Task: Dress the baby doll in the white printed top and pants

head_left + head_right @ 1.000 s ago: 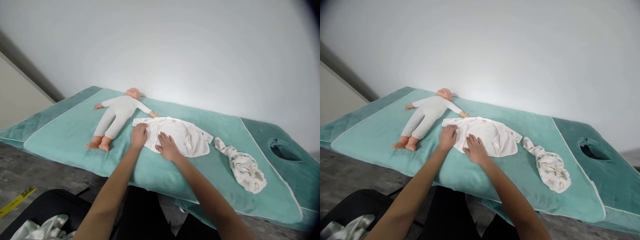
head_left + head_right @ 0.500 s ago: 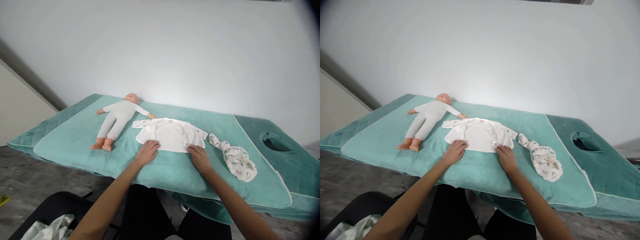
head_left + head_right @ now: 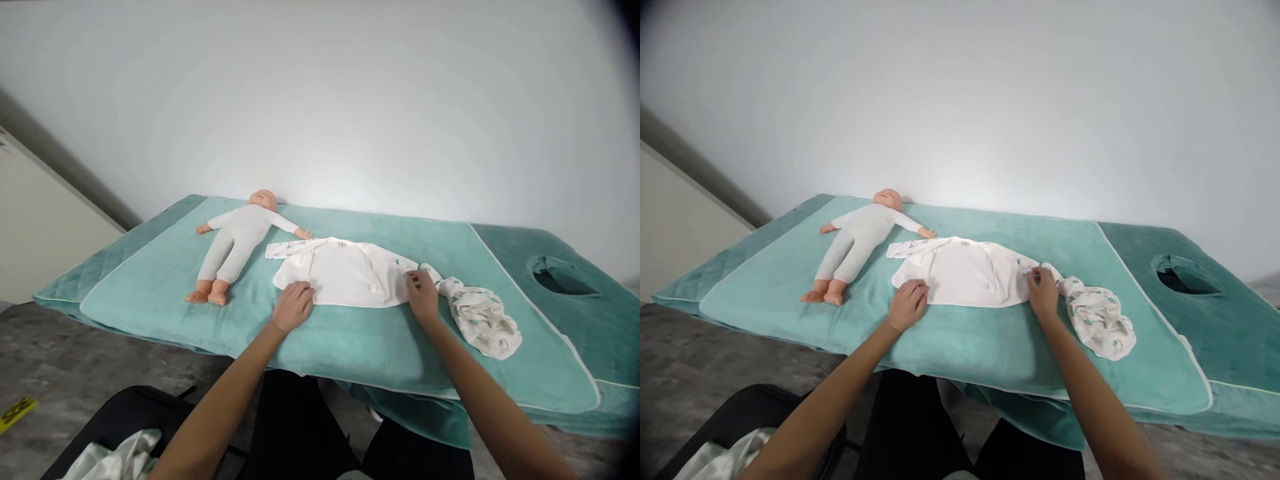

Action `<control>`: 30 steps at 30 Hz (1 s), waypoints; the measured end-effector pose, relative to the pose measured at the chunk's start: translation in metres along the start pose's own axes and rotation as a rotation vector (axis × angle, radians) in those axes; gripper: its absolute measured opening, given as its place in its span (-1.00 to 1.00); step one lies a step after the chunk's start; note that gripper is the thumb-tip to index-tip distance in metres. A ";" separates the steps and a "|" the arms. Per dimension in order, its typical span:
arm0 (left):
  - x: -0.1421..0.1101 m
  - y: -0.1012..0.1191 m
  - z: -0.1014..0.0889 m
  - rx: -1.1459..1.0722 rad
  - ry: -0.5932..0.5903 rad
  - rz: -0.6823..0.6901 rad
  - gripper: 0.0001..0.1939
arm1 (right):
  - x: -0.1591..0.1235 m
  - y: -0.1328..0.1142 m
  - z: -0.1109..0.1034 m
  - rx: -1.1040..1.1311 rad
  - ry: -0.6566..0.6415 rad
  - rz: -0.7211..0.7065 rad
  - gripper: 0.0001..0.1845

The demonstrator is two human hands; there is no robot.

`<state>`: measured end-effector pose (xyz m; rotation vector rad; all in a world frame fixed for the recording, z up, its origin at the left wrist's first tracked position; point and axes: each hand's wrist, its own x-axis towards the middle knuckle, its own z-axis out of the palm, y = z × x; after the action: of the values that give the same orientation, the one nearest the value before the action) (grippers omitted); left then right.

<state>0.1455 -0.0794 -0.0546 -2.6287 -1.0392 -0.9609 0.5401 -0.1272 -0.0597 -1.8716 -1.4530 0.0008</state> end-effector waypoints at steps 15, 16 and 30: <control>-0.001 -0.007 0.011 0.015 -0.001 -0.199 -0.81 | 0.079 0.046 0.022 -0.106 0.193 0.256 -0.58; -0.002 -0.007 0.011 0.014 0.003 -0.204 -0.81 | 0.077 0.043 0.022 -0.107 0.215 0.229 -0.59; 0.004 -0.044 -0.045 -0.299 0.182 -0.679 -0.81 | 0.013 -0.031 0.002 0.030 0.091 -0.315 -0.70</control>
<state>0.0960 -0.0606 -0.0211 -2.3443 -1.9196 -1.5527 0.5186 -0.1135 -0.0385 -1.5801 -1.6591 -0.2096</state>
